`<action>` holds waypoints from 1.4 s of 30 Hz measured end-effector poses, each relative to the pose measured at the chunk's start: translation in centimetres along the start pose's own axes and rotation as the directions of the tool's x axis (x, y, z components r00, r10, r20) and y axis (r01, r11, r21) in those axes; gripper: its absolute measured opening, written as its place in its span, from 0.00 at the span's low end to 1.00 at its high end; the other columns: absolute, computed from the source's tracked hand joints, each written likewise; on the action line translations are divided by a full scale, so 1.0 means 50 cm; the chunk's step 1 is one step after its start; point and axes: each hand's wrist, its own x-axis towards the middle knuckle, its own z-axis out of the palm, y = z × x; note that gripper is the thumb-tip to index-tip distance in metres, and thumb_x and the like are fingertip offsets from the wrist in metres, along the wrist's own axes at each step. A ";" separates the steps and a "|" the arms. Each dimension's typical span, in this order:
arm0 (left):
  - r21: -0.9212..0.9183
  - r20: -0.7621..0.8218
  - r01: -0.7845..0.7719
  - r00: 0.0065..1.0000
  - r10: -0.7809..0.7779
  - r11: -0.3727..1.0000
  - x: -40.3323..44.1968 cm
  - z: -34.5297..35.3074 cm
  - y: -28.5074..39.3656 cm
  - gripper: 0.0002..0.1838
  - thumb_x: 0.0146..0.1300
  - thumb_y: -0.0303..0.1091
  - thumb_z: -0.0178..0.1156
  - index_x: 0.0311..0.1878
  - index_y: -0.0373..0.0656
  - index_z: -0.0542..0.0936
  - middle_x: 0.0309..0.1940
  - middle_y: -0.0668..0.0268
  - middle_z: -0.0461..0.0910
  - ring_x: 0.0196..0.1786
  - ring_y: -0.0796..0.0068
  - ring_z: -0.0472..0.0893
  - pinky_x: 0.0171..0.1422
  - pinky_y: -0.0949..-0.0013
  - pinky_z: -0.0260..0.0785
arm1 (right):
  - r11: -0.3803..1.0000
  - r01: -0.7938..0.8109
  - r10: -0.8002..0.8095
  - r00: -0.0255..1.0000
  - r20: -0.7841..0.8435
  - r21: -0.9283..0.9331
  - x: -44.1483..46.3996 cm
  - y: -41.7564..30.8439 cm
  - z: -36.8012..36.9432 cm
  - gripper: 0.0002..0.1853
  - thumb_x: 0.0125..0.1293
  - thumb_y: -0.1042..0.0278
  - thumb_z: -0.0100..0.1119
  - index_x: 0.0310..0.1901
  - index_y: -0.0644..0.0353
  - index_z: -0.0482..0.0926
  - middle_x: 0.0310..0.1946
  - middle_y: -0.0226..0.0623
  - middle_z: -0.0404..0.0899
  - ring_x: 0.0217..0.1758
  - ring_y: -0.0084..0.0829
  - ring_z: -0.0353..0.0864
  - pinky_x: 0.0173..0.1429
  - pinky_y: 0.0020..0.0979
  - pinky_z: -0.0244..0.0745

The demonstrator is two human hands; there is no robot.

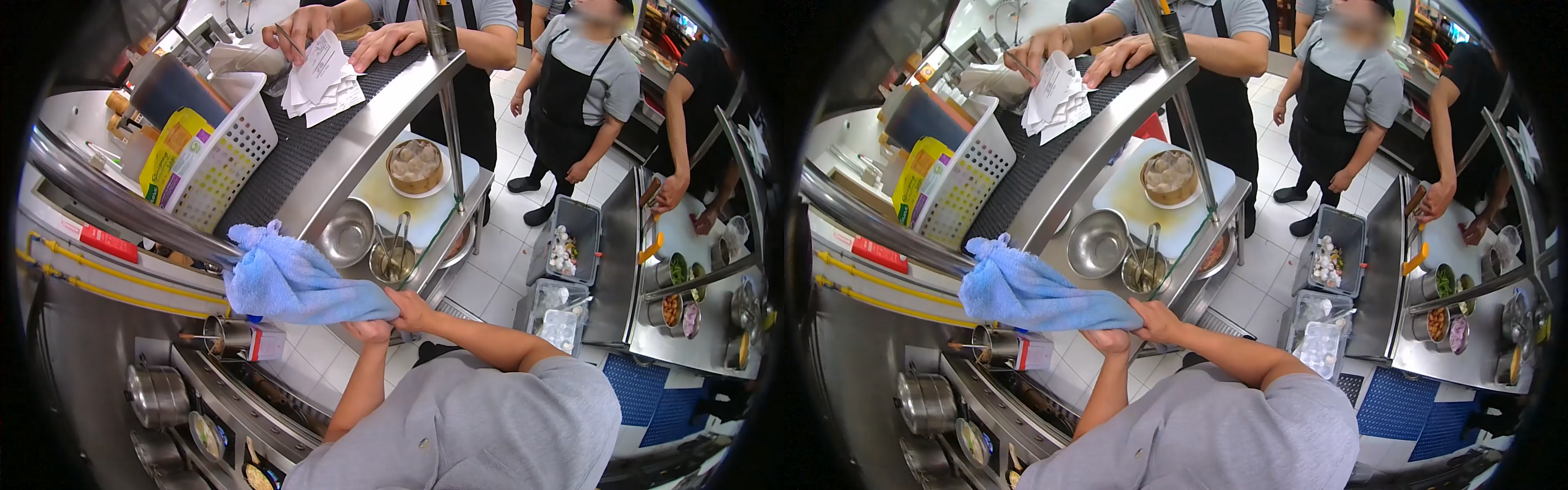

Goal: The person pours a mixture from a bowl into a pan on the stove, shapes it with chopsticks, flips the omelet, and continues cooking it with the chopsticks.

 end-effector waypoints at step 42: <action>0.068 -0.022 0.005 1.000 -0.004 0.998 -0.012 0.004 0.003 0.15 0.67 0.29 0.60 0.54 0.32 0.78 0.49 0.49 0.80 0.49 0.48 0.79 0.55 0.53 0.71 | 0.999 -0.005 0.005 1.000 -0.012 0.041 -0.005 -0.009 -0.001 0.20 0.52 0.69 0.63 0.45 0.64 0.69 0.30 0.56 0.78 0.36 0.62 0.77 0.37 0.50 0.73</action>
